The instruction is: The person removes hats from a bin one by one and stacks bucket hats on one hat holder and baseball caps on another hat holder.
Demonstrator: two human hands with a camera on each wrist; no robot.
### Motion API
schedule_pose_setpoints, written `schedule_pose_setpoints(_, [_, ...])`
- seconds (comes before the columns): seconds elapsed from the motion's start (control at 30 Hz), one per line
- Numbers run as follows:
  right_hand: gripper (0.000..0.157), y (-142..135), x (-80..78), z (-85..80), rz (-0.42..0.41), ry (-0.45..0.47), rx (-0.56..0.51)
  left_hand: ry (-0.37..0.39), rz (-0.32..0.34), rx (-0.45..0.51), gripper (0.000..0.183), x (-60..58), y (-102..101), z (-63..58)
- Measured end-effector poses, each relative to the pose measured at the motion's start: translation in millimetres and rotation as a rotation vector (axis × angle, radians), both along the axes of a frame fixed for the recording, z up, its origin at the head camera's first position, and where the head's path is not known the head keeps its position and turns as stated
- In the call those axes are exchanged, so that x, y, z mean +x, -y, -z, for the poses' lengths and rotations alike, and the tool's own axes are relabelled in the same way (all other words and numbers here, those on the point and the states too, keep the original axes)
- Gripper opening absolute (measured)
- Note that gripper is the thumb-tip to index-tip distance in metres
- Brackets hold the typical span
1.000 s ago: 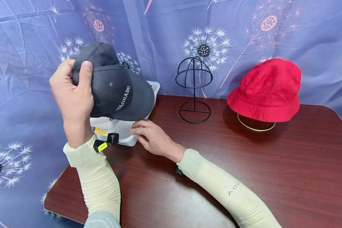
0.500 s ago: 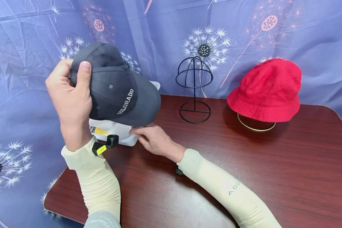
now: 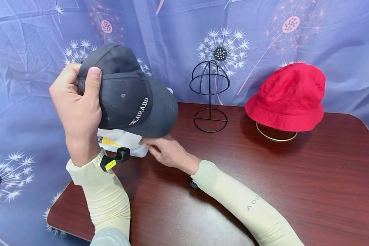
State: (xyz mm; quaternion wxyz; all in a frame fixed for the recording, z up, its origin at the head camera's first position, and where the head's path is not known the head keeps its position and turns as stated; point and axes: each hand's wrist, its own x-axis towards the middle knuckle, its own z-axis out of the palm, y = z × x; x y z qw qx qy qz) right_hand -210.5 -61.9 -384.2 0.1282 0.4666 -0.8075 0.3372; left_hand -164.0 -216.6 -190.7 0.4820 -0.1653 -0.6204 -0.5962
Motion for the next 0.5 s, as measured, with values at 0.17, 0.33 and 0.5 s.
schedule_pose_setpoints(0.17, [0.028,-2.7,0.3,-3.3,-0.015,0.018,0.028,-0.006,0.011,0.009,0.013,4.0,-3.3,-1.3])
schedule_pose_setpoints(0.33, [0.034,-8.3,-0.5,-3.8,-0.054,-0.001,0.03,-0.009,0.015,0.012,0.012,4.7,-3.4,-0.9])
schedule_pose_setpoints(0.5, [0.037,-14.2,-2.9,-4.3,-0.056,-0.01,0.027,0.0,0.006,-0.009,0.011,0.3,-2.6,1.2])
